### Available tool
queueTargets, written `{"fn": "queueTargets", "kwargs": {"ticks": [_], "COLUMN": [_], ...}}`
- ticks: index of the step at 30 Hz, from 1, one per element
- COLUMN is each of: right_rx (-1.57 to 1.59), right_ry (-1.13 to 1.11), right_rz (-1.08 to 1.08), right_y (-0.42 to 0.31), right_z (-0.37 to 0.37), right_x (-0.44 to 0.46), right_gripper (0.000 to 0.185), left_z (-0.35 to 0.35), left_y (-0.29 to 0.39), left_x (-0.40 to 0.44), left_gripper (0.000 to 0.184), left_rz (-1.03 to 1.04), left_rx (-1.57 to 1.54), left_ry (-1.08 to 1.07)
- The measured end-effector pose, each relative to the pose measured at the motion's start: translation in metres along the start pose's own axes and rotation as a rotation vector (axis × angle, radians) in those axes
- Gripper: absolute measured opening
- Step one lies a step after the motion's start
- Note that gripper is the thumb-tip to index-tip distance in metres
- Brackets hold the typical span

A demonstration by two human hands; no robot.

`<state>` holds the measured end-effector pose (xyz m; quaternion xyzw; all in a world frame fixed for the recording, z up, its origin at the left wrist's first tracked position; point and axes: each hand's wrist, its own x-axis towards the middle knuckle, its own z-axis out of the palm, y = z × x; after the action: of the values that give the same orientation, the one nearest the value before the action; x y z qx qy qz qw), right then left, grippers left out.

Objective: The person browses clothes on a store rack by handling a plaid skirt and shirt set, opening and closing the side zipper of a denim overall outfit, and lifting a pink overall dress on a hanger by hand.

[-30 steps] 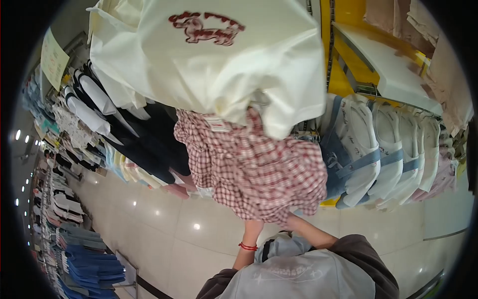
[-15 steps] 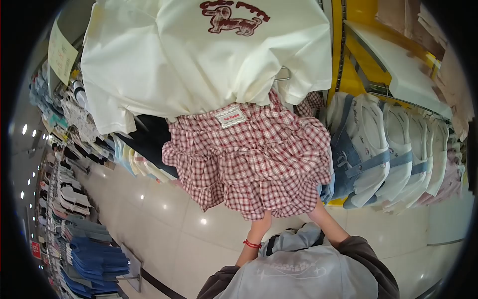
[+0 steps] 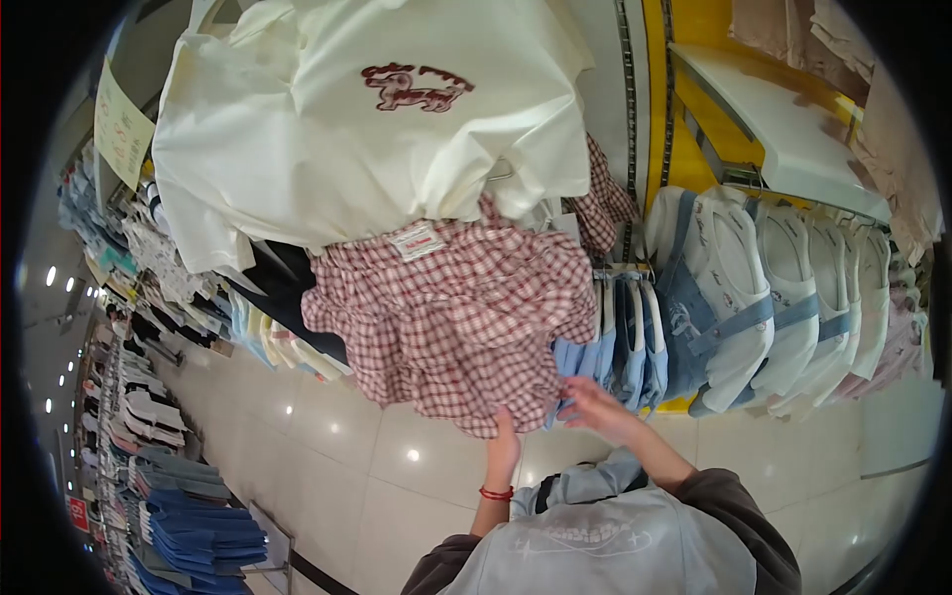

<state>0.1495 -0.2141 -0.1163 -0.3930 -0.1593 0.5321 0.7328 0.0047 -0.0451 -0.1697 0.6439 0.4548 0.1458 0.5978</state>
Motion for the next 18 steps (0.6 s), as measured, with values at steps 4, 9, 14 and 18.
{"fn": "queueTargets", "kwargs": {"ticks": [4,9,14,18], "right_rx": [0.223,0.149,-0.146,-0.146], "right_ry": [0.053,0.160,0.176,0.177], "right_rz": [-0.052,-0.316,-0.366,-0.375], "right_y": [0.020,-0.017,-0.014,-0.017], "right_z": [0.007,0.003,0.002,0.006], "right_x": [0.014,0.007,-0.005,-0.017], "right_gripper": [0.055,0.036,0.016,0.022], "left_z": [0.020,0.011,0.009,-0.022], "left_y": [-0.011,0.050,0.032,0.061], "left_x": [-0.009,-0.037,-0.014,-0.018], "left_gripper": [0.047,0.032,0.031,0.055], "left_rz": [0.273,0.403,0.703,0.436], "left_rx": [-0.037,-0.068,-0.058,-0.847], "left_ry": [-0.128,-0.205,0.390,0.021]}}
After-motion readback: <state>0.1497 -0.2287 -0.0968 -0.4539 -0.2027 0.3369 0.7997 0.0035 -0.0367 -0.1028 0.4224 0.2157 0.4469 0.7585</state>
